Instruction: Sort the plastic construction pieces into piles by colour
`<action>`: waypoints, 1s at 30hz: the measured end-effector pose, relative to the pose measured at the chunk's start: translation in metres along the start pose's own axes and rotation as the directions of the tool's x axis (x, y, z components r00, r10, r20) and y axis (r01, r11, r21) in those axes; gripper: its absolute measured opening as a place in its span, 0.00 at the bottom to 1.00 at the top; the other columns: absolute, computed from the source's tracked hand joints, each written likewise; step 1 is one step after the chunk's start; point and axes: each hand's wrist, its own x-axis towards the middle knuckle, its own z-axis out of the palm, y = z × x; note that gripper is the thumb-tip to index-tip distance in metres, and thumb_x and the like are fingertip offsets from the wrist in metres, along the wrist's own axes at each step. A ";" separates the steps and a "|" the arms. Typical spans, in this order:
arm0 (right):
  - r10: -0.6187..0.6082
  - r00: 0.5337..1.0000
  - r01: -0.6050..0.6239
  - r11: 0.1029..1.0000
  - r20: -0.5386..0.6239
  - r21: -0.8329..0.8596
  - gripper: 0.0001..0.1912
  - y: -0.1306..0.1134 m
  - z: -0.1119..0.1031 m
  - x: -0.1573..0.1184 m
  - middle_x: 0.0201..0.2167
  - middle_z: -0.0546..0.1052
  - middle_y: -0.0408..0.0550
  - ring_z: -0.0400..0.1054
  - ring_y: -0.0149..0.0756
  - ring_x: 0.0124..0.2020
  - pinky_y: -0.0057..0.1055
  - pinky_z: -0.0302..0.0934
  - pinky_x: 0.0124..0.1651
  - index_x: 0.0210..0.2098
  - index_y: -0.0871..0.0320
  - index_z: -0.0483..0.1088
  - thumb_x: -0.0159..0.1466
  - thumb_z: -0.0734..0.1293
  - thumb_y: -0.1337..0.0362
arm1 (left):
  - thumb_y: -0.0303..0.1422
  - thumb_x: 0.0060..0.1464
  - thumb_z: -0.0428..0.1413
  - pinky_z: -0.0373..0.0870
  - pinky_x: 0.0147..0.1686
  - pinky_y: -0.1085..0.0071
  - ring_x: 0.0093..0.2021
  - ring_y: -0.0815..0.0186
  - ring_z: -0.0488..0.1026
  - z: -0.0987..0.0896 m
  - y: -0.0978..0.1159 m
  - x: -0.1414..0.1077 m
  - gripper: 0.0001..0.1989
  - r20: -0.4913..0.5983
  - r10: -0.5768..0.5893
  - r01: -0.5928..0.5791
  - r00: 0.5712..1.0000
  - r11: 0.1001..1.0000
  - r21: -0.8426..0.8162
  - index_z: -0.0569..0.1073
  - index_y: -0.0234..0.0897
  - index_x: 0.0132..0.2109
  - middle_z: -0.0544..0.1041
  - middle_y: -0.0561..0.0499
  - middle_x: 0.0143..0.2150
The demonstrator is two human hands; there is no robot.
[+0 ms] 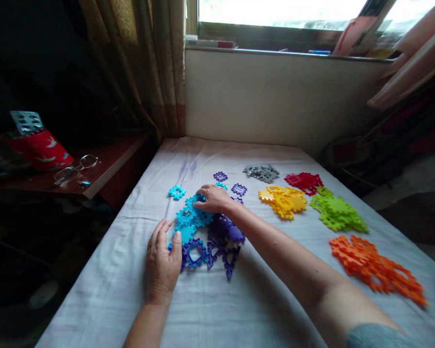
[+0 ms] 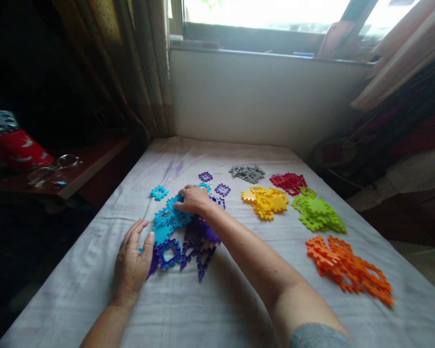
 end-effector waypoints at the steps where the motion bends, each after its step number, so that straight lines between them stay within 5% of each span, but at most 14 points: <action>1: 0.010 1.000 -0.010 1.000 0.003 0.022 0.25 0.009 -0.005 -0.004 0.55 0.77 0.48 0.69 0.46 0.57 0.38 0.62 0.56 0.54 0.49 0.75 0.63 0.64 0.44 | 0.42 0.65 0.48 0.70 0.58 0.56 0.58 0.56 0.73 0.000 0.000 0.000 0.19 0.003 0.009 -0.009 1.000 1.000 0.010 0.72 0.36 0.54 0.76 0.39 0.57; 4: 0.151 0.985 -0.143 0.985 -0.081 0.093 0.26 0.038 -0.020 0.002 0.55 0.77 0.48 0.70 0.44 0.56 0.35 0.62 0.56 0.57 0.50 0.73 0.67 0.60 0.45 | 0.42 0.65 0.49 0.70 0.58 0.56 0.58 0.55 0.73 0.000 0.000 0.000 0.19 0.018 0.033 -0.033 0.999 0.999 0.026 0.72 0.36 0.55 0.76 0.39 0.57; 8: 0.372 0.918 -0.363 0.928 -0.141 0.084 0.30 0.070 -0.022 0.030 0.65 0.67 0.52 0.61 0.50 0.64 0.46 0.58 0.62 0.64 0.49 0.66 0.67 0.61 0.45 | 0.43 0.65 0.49 0.71 0.57 0.57 0.58 0.55 0.73 0.000 -0.001 0.002 0.19 0.010 0.038 -0.038 0.999 0.999 0.027 0.72 0.36 0.54 0.76 0.39 0.57; 12: 0.362 0.931 -0.358 0.931 -0.056 0.064 0.29 0.077 -0.005 0.035 0.66 0.65 0.51 0.56 0.52 0.67 0.54 0.54 0.64 0.64 0.46 0.66 0.66 0.62 0.45 | 0.44 0.65 0.49 0.72 0.56 0.58 0.57 0.55 0.74 0.000 -0.001 0.004 0.20 0.014 0.025 -0.025 1.000 0.999 0.025 0.73 0.36 0.54 0.76 0.39 0.56; 19: -0.005 0.997 0.028 0.960 -0.082 0.278 0.16 0.065 0.009 -0.018 0.55 0.77 0.45 0.69 0.37 0.58 0.33 0.60 0.61 0.50 0.49 0.78 0.68 0.64 0.54 | 0.45 0.65 0.48 0.70 0.58 0.56 0.58 0.54 0.73 0.000 -0.001 0.005 0.21 0.037 0.008 -0.008 0.999 1.000 -0.002 0.73 0.35 0.53 0.76 0.38 0.56; 25: 0.344 0.919 -0.278 0.912 -0.193 0.302 0.18 0.090 -0.004 -0.059 0.53 0.79 0.47 0.72 0.40 0.56 0.34 0.62 0.61 0.51 0.53 0.77 0.66 0.62 0.67 | 0.45 0.64 0.48 0.70 0.57 0.54 0.57 0.53 0.73 0.003 -0.005 0.007 0.21 0.015 0.017 -0.017 1.000 1.000 -0.021 0.74 0.35 0.52 0.76 0.37 0.55; 30: 0.285 0.944 -0.209 0.908 -0.168 0.363 0.19 0.091 0.003 -0.097 0.50 0.81 0.42 0.73 0.37 0.54 0.32 0.64 0.59 0.49 0.49 0.78 0.64 0.61 0.71 | 0.45 0.62 0.49 0.70 0.58 0.54 0.57 0.53 0.73 0.004 -0.007 0.009 0.20 0.019 0.010 -0.009 1.000 1.000 -0.030 0.74 0.35 0.51 0.76 0.38 0.55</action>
